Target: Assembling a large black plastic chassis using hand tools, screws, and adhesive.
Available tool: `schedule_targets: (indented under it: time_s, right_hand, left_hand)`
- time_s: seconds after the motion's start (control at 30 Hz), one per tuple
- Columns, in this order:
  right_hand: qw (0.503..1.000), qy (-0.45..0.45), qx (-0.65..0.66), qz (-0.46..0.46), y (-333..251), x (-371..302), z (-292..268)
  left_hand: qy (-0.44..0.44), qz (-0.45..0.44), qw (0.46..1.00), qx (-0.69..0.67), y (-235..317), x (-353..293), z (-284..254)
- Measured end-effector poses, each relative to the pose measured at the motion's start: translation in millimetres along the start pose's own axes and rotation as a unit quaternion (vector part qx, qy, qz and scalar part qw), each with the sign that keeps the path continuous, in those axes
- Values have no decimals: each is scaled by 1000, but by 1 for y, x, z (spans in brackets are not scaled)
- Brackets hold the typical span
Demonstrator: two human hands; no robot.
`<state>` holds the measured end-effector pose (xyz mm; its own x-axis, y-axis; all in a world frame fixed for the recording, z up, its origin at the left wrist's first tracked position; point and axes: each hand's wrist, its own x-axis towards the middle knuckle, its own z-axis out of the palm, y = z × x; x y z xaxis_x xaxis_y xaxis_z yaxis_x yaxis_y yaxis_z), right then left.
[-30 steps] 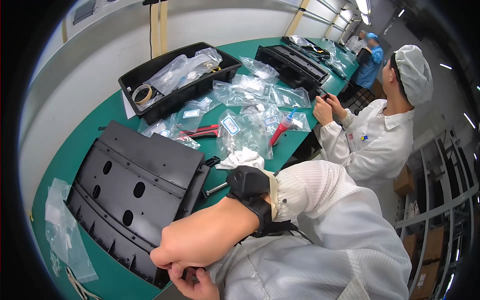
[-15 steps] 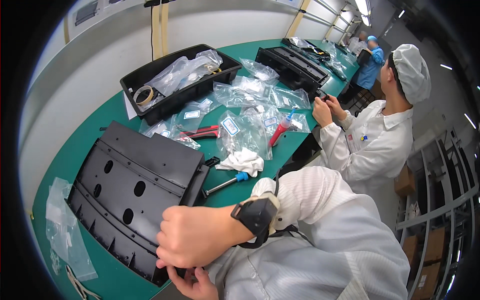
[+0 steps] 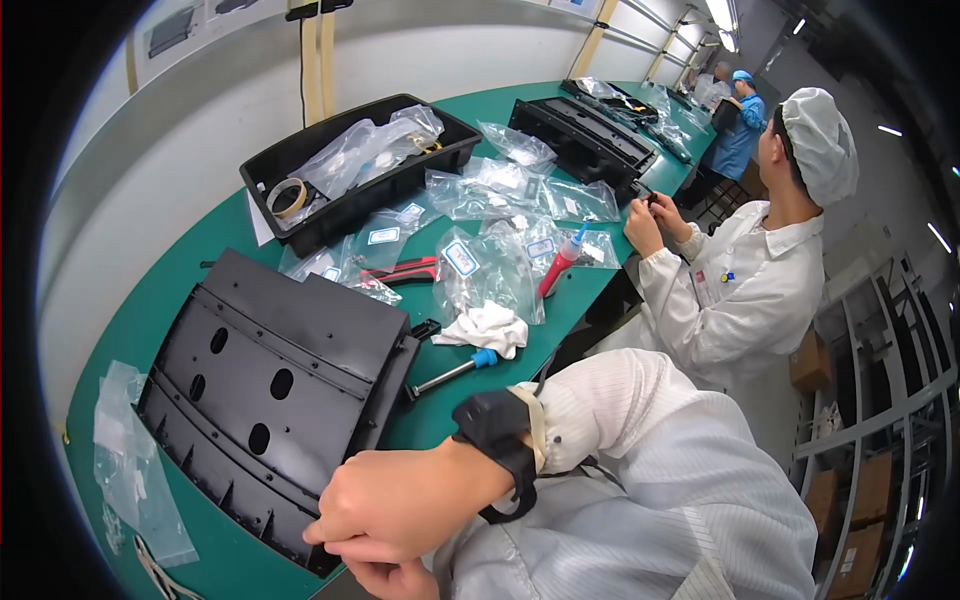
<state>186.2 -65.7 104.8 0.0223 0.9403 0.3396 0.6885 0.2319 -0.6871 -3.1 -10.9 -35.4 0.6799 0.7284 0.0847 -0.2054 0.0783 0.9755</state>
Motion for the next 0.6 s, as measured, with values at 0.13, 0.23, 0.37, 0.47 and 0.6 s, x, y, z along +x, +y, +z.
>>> schedule_targets:
  time_s: [0.13,0.23,0.37,0.47,0.6]
  right_hand:
    - [944,-157,253,143,-6,10,-31]
    - [934,-211,257,127,1,17,-47]
    - [909,-268,297,122,14,24,-49]
    - [897,-273,318,141,17,25,-49]
    - [905,-244,318,141,14,21,-48]
  left_hand:
    - [3,65,995,81,-9,1,-6]
    - [-79,44,994,65,10,5,-2]
    - [-62,43,997,4,13,5,8]
    - [-50,46,998,-5,13,5,9]
    - [-53,53,997,28,8,3,3]
